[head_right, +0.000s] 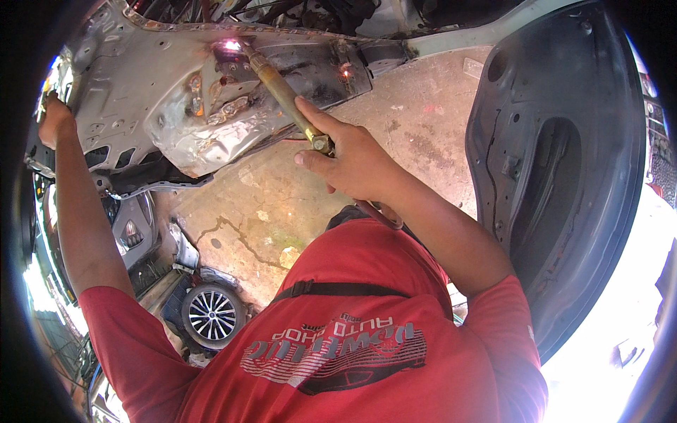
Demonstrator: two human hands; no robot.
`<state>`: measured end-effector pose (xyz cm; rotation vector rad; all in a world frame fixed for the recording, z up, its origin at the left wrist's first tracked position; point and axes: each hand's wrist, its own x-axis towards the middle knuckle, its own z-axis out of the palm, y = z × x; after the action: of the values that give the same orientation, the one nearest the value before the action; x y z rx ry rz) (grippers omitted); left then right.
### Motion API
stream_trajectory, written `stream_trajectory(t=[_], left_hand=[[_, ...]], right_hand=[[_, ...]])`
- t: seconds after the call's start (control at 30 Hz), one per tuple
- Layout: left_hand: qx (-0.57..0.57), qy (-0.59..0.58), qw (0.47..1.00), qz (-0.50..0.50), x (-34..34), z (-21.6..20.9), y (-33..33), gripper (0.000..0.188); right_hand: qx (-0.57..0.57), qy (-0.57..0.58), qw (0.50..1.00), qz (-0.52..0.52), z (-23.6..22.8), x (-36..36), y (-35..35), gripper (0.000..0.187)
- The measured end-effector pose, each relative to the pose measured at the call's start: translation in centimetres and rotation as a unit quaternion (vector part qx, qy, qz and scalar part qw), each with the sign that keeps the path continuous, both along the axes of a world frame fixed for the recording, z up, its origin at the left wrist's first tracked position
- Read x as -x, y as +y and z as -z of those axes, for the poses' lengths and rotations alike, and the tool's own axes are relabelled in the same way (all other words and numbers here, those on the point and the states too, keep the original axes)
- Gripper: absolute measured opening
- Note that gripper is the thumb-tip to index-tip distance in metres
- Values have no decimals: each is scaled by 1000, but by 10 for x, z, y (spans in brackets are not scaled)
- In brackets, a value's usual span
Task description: The person picks up a welding torch and moves to a white car with its door open. They then weld the interior metal frame near the door hinge area, producing sparks as they work along the seam.
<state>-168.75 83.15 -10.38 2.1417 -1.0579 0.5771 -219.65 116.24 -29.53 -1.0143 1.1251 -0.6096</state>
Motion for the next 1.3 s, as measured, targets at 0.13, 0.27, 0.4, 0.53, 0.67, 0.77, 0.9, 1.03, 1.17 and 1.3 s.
stream_trajectory(t=[0.13,0.27,0.4,0.53,0.67,0.77,0.9,1.03,1.17,1.3], left_hand=[[0,12,1000,2,3,0,4,80],[0,4,1000,5,6,0,7,79],[2,-1,1000,7,11,1,6,79],[-1,16,1000,2,0,1,5,80],[0,-2,1000,-5,4,0,2,78],[8,-9,1000,0,3,1,3,77],[5,-2,1000,4,2,1,2,76],[0,1,1000,-6,-5,-1,-1,74],[-2,3,1000,-11,-5,-3,-2,74],[-2,25,1000,-8,-2,-2,-4,78]], right_hand=[[-7,10,1000,-2,-4,0,0,84],[1,2,1000,2,1,0,0,84],[7,1,1000,6,0,0,0,83],[6,3,1000,-2,-2,-1,0,83],[2,1,1000,0,-2,-1,0,83],[5,4,1000,-4,1,-1,1,83],[5,6,1000,-9,3,0,1,83],[4,9,1000,-21,4,0,0,85],[6,14,1000,-24,1,0,-1,84],[20,7,1000,-15,10,0,0,85]])
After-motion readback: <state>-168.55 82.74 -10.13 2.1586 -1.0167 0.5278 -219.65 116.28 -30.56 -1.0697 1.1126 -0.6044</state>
